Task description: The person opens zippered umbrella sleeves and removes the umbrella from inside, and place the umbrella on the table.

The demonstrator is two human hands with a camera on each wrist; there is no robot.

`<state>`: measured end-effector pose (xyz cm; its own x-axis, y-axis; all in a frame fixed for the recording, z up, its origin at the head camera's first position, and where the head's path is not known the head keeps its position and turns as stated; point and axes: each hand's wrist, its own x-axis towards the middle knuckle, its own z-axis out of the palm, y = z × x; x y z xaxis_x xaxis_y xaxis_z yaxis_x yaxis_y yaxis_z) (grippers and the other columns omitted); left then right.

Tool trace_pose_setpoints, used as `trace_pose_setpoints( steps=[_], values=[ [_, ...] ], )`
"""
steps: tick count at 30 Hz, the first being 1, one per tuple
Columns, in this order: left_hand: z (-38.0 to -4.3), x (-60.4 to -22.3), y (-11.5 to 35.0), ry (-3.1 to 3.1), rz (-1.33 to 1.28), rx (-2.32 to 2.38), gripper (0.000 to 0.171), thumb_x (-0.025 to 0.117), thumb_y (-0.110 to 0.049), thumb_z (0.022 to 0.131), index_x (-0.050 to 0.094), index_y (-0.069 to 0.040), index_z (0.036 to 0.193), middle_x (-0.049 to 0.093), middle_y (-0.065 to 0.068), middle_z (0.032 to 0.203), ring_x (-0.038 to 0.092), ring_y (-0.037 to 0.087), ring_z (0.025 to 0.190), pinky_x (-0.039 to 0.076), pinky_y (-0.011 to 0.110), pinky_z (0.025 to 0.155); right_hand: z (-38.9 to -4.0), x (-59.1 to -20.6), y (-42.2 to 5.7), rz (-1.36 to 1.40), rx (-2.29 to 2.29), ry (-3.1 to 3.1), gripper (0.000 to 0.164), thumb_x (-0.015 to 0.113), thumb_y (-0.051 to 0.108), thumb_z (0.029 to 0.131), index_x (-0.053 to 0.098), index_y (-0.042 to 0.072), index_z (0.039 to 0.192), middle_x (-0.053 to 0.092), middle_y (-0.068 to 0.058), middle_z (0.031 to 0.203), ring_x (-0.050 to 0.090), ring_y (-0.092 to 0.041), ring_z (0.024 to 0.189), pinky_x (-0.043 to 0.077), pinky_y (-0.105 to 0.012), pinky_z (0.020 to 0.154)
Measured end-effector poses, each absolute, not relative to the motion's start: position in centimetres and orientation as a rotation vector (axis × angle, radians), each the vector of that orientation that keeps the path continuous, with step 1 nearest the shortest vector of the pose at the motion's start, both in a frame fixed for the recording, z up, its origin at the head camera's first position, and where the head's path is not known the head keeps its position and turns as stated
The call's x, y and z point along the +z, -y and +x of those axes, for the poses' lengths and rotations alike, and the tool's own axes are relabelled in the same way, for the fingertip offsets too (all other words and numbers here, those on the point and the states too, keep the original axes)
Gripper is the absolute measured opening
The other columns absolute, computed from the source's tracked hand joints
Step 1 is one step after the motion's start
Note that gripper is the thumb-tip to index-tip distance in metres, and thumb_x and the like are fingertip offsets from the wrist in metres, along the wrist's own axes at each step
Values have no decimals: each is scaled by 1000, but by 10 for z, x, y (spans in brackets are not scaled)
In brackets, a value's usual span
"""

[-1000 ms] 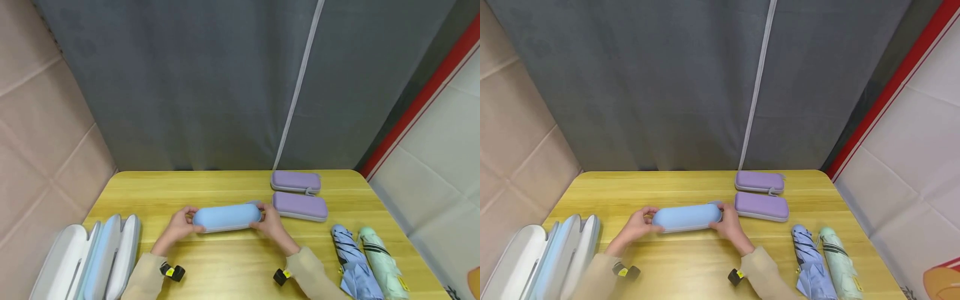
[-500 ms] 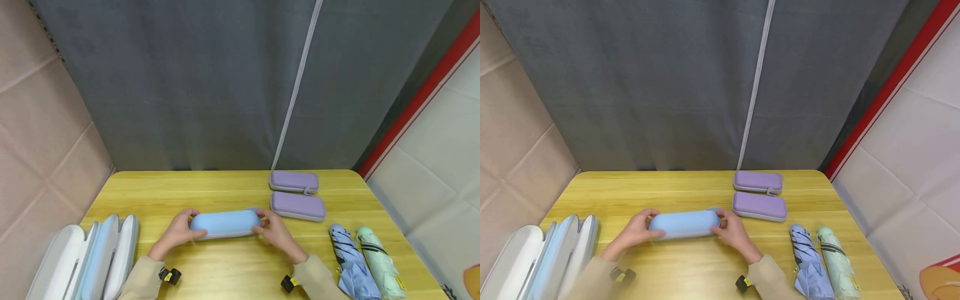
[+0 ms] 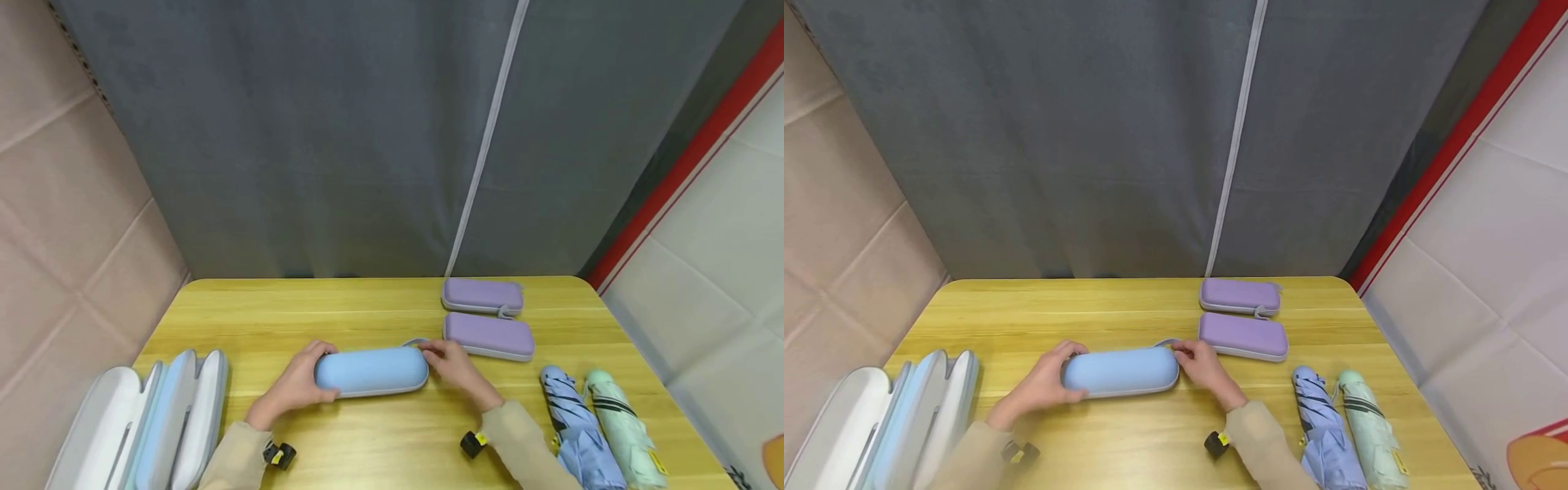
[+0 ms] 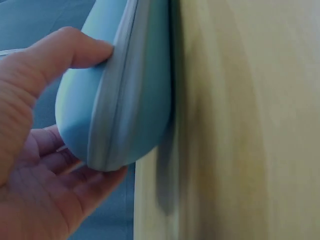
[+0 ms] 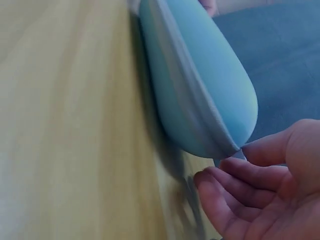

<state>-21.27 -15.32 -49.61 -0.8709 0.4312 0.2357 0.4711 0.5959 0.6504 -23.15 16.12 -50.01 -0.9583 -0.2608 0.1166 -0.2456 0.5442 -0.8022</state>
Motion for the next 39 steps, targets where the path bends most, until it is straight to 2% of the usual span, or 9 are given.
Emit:
trace_pose_setpoints(
  steps=[5, 12, 18, 23, 28, 32, 37, 39],
  values=[
    [-212, -503, 163, 2669, -895, -1202, 61, 84, -13, 65, 55, -4, 118, 56, 3, 114, 55, 26, 103, 50, 45, 82, -239, -495, -157, -289, -1552, -2496, 25, 51, 5, 95, 64, -7, 112, 62, -23, 114, 60, -23, 88, 54, -34, 66],
    [-212, -509, 170, 2629, -958, -1357, 63, 83, -7, 66, 51, 2, 120, 54, 12, 118, 53, 34, 110, 45, 46, 92, -248, -493, -151, -120, -1569, -2334, 28, 50, 16, 97, 67, 0, 111, 61, -13, 120, 55, -15, 86, 49, -32, 65],
    [-211, -513, 171, 2598, -952, -1384, 64, 84, -7, 65, 52, 2, 119, 55, 13, 117, 54, 35, 109, 46, 44, 90, -252, -492, -152, -126, -1541, -2306, 26, 53, 18, 95, 69, 0, 104, 63, -9, 113, 53, -15, 88, 47, -30, 66],
    [-211, -514, 172, 2589, -944, -1397, 63, 84, -6, 64, 53, 1, 119, 55, 13, 117, 54, 35, 108, 46, 45, 90, -257, -494, -156, -200, -1520, -2270, 25, 52, 15, 95, 68, -5, 96, 64, -8, 103, 48, -14, 76, 41, -25, 62],
    [-209, -513, 170, 2588, -957, -1394, 62, 83, -5, 64, 54, 1, 118, 55, 12, 115, 55, 35, 107, 47, 45, 89, -256, -494, -157, -199, -1544, -2278, 21, 57, 13, 92, 68, -5, 88, 63, -5, 92, 45, -13, 65, 38, -25, 57],
    [-209, -513, 170, 2590, -954, -1362, 62, 83, -4, 63, 54, 1, 117, 56, 11, 114, 56, 34, 105, 48, 43, 88, -253, -496, -155, -412, -1497, -2444, 20, 57, 10, 92, 67, -5, 83, 64, -6, 87, 49, -11, 66, 41, -23, 57],
    [-210, -513, 170, 2609, -951, -1284, 61, 82, -6, 62, 54, 0, 117, 56, 9, 113, 57, 31, 103, 50, 42, 86, -245, -501, -154, -791, -1305, -2780, 17, 56, 6, 92, 67, 5, 79, 66, -4, 86, 54, -8, 74, 44, -21, 62],
    [-210, -513, 170, 2613, -954, -1262, 61, 82, -7, 63, 54, 0, 117, 56, 8, 113, 58, 30, 102, 51, 42, 84, -241, -503, -155, -845, -1260, -2841, 16, 56, 5, 92, 65, 8, 79, 64, -1, 81, 52, -6, 68, 44, -22, 59]
  ],
)
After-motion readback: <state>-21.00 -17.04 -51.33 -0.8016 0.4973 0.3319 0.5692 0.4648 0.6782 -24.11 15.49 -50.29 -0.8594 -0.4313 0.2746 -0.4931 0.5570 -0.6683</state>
